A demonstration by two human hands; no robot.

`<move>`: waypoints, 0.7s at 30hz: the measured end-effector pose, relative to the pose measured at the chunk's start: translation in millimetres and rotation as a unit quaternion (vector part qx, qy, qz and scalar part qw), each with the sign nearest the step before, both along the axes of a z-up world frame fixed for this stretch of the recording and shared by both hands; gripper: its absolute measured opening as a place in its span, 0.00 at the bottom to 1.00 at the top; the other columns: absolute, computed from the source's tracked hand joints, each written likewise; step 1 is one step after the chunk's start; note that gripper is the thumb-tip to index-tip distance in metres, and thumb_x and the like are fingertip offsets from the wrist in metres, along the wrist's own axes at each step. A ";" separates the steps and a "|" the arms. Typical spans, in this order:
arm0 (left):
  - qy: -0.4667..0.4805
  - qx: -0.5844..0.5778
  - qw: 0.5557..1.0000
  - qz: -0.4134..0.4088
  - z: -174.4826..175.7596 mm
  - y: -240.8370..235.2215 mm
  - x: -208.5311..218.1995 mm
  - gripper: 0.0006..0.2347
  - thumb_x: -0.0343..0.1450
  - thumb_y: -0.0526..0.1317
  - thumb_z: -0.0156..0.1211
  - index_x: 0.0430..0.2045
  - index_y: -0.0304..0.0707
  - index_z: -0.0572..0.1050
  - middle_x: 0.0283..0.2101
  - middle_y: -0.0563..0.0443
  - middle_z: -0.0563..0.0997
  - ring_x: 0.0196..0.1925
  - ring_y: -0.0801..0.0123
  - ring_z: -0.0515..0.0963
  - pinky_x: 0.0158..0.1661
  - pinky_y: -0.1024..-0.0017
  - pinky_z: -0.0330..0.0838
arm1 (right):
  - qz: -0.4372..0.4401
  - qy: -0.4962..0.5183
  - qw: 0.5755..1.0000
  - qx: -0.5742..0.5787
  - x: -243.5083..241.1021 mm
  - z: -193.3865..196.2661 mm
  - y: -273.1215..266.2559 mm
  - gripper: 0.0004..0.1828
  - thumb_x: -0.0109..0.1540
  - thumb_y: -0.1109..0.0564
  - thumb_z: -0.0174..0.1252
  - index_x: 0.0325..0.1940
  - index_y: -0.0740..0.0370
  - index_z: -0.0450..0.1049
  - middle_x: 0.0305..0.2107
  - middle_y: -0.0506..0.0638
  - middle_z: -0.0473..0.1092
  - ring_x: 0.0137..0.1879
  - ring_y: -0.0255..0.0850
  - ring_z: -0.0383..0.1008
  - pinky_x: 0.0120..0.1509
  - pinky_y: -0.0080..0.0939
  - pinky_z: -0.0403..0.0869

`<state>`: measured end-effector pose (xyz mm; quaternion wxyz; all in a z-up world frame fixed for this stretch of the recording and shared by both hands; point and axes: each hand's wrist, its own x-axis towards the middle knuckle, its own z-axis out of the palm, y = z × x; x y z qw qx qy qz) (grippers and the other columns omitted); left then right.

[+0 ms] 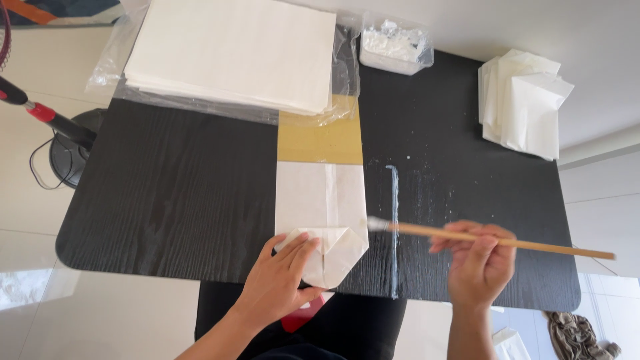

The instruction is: Folding paper and applying glue with a brush to assemble a paper bag.

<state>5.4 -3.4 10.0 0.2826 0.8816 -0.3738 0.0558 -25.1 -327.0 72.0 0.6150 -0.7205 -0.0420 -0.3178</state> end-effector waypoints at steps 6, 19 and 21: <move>-0.003 -0.010 1.000 0.000 -0.7 -4.3 5.6 0.29 0.67 0.54 0.73 0.55 0.33 0.71 0.57 0.42 0.81 0.63 0.56 0.77 0.56 0.54 0.66 | -0.097 -0.064 0.990 -0.074 118.6 40.1 -11.5 0.06 0.76 0.68 0.49 0.56 0.70 0.60 0.45 0.66 0.71 0.44 0.51 0.80 0.44 0.41 0.83; 0.042 0.028 0.994 -0.092 -15.3 -1.6 29.9 0.38 0.69 0.67 0.64 0.59 0.29 0.69 0.61 0.38 0.76 0.60 0.52 0.75 0.54 0.51 0.64 | -0.063 0.003 0.973 -0.224 308.5 -25.3 -54.5 0.04 0.72 0.68 0.52 0.50 0.65 0.66 0.52 0.64 0.72 0.49 0.46 0.78 0.50 0.39 0.81; 0.016 0.042 0.996 -0.083 -16.3 -2.1 28.7 0.34 0.70 0.60 0.70 0.60 0.31 0.69 0.61 0.39 0.76 0.62 0.53 0.75 0.53 0.54 0.66 | -0.091 0.021 0.954 -0.286 311.9 -32.4 -56.0 0.04 0.72 0.66 0.53 0.50 0.63 0.68 0.52 0.61 0.75 0.60 0.52 0.77 0.50 0.39 0.77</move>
